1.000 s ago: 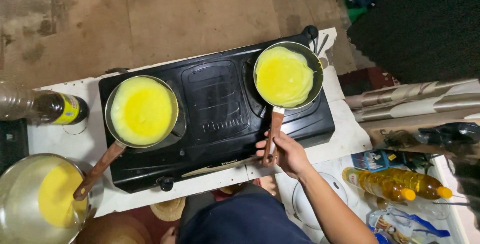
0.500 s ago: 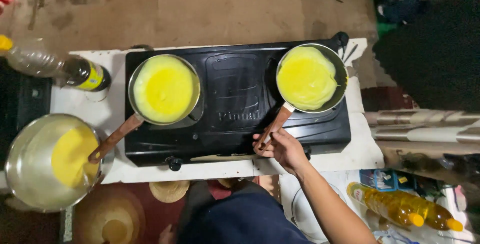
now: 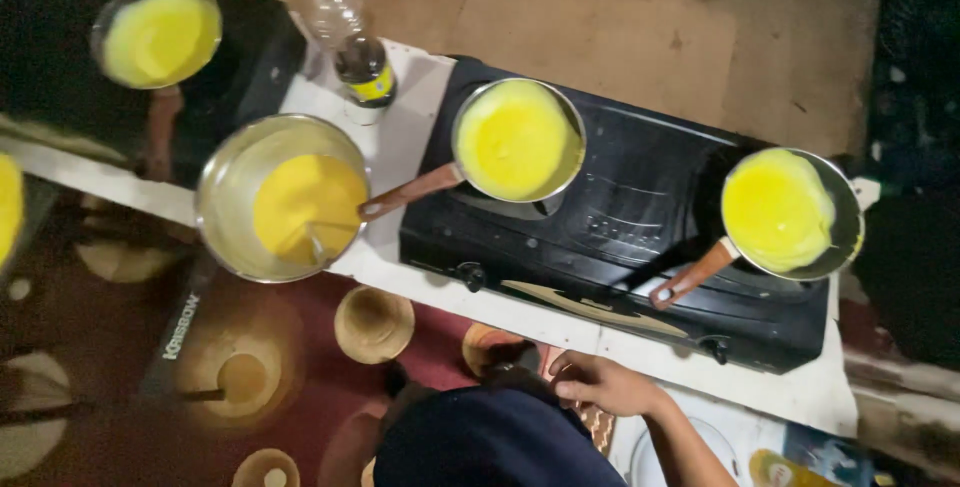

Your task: Cook and stack thin crepes using multiple pans on gas stoves

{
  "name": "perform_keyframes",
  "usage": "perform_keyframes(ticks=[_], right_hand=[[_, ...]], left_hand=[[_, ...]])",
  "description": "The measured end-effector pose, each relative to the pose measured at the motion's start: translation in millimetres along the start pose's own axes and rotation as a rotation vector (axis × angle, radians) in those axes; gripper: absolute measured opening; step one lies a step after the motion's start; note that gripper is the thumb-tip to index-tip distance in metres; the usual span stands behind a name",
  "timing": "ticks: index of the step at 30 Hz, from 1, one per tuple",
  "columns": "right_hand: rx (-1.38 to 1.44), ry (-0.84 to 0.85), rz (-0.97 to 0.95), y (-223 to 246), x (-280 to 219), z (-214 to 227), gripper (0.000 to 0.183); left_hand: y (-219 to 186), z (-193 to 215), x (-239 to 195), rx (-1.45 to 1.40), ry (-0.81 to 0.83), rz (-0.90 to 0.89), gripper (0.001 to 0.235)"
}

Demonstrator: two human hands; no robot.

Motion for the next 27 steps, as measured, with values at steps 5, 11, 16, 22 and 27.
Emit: perform_keyframes(ticks=[5, 11, 16, 22, 27], right_hand=[[-0.414, -0.156, 0.035, 69, 70, -74, 0.046], [-0.489, -0.039, 0.305, 150, 169, -189, 0.029], [-0.694, 0.121, 0.332, 197, 226, -273, 0.029], [-0.885, 0.289, 0.048, 226, 276, -296, 0.038], [-0.847, 0.281, 0.118, 245, 337, -277, 0.039]], left_hand=[[-15, 85, -112, 0.043, 0.174, -0.052, 0.027], [172, 69, 63, 0.135, -0.312, -0.486, 0.021], [255, 95, 119, 0.858, -0.309, -0.552, 0.022], [279, 96, 119, 1.165, 0.012, -0.619, 0.023], [231, 112, 140, 0.684, 0.171, -0.549, 0.036]])
Point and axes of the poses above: each hand's wrist, its own x-axis towards the middle knuckle, its own z-axis out of the back of the hand, y = z × x, the point moved 3 cm from there along x, towards the middle knuckle, and after that the axes turned 3 degrees about -x, right-handed, at the moved point
